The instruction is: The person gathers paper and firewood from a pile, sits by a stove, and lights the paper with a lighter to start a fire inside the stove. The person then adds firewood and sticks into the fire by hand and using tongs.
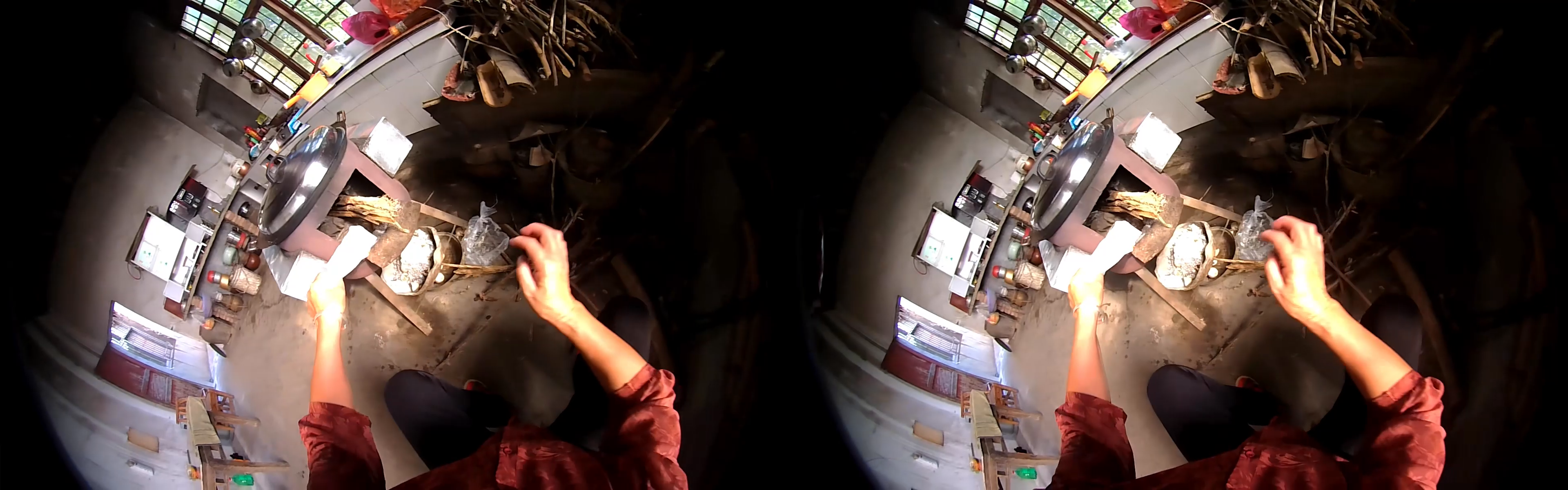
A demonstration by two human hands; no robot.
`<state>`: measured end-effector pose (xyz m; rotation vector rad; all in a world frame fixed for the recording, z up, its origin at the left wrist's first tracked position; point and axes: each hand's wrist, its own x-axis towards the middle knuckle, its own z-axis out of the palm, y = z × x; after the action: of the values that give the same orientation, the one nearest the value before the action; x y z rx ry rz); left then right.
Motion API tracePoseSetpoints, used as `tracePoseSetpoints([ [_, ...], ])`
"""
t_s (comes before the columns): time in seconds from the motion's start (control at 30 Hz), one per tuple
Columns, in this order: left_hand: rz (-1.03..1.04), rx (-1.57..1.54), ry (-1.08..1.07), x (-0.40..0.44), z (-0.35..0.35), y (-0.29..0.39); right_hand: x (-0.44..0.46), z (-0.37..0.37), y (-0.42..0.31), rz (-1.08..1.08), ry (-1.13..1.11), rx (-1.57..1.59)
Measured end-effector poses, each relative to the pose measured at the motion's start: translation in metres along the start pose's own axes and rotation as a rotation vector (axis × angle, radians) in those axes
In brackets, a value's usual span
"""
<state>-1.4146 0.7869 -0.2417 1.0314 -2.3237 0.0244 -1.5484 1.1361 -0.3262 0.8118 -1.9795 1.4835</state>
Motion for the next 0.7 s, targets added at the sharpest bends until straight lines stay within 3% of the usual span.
tracePoseSetpoints([
  [0.3, -0.09, 0.127, -0.026, 0.037, 0.045, 0.012, -0.03, 0.023, 0.02, 0.16, -0.157, 0.194],
  [0.5, -0.227, 0.208, -0.033, 0.052, 0.069, 0.029, -0.028, 0.017, 0.022, 0.498, -0.237, 0.395],
  [0.7, -0.334, 0.239, -0.052, 0.068, 0.096, 0.04, -0.023, 0.007, 0.019, 0.475, -0.287, 0.352],
])
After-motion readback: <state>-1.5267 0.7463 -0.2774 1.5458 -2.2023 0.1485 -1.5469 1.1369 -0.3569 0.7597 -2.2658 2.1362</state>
